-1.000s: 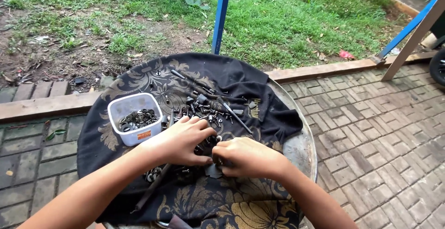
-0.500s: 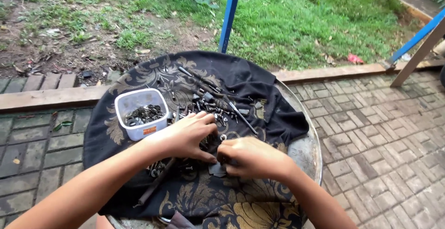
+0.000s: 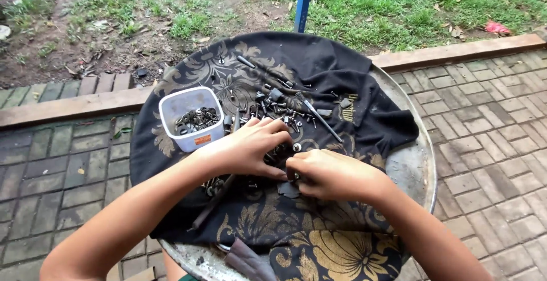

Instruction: The person sorts a collection of metal hardware, including screws, bolts, and nuts, spread across a patterned cloth on a round table. They pick up individual pieces, examine them, and place them into a white plastic container or back onto the cloth.

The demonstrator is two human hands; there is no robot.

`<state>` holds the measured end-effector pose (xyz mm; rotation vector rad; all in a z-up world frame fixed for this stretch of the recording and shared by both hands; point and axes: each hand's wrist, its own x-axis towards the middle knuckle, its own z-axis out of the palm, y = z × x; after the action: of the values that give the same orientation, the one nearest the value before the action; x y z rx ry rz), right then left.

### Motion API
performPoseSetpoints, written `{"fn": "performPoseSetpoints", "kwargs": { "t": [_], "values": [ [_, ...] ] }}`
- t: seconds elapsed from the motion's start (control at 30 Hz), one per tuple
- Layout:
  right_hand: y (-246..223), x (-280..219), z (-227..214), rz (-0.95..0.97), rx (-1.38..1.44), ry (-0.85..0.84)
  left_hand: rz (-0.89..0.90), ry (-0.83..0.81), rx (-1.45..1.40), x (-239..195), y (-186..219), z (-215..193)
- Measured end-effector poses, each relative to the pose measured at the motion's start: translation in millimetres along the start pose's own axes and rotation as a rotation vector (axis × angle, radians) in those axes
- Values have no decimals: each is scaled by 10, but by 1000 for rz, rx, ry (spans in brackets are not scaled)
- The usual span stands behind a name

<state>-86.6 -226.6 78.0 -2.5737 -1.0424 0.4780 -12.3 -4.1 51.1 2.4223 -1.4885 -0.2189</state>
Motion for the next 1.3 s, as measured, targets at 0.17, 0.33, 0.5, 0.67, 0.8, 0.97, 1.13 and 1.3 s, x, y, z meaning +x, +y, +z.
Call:
{"fn": "performPoseSetpoints", "kwargs": {
  "t": [0.17, 0.33, 0.5, 0.67, 0.8, 0.97, 1.13, 1.3],
  "values": [
    [-53, 10, -47, 52, 89, -66, -10, -16, -52, -35, 57, -70],
    [-67, 10, -99, 70, -41, -42, -14, -49, -56, -36, 23, -45],
    [-62, 25, -79, 51, -42, -11, -16, -53, -51, -27, 19, -39],
    [-76, 48, -35, 49, -65, -44, -13, -38, -41, -36, 5, 7],
    [-166, 45, -107, 83, -29, -46, -25, -74, 0, -46, -10, 27],
    [-239, 75, -122, 101, -42, -115, -21, -57, 21, -53, -67, 73],
    [-137, 61, -88, 114, -13, -52, 4, -65, 14, -74, -62, 46],
    [-239, 48, -148, 100, -29, -41, 20, 6, 24, -15, -146, 157]
  ]
}}
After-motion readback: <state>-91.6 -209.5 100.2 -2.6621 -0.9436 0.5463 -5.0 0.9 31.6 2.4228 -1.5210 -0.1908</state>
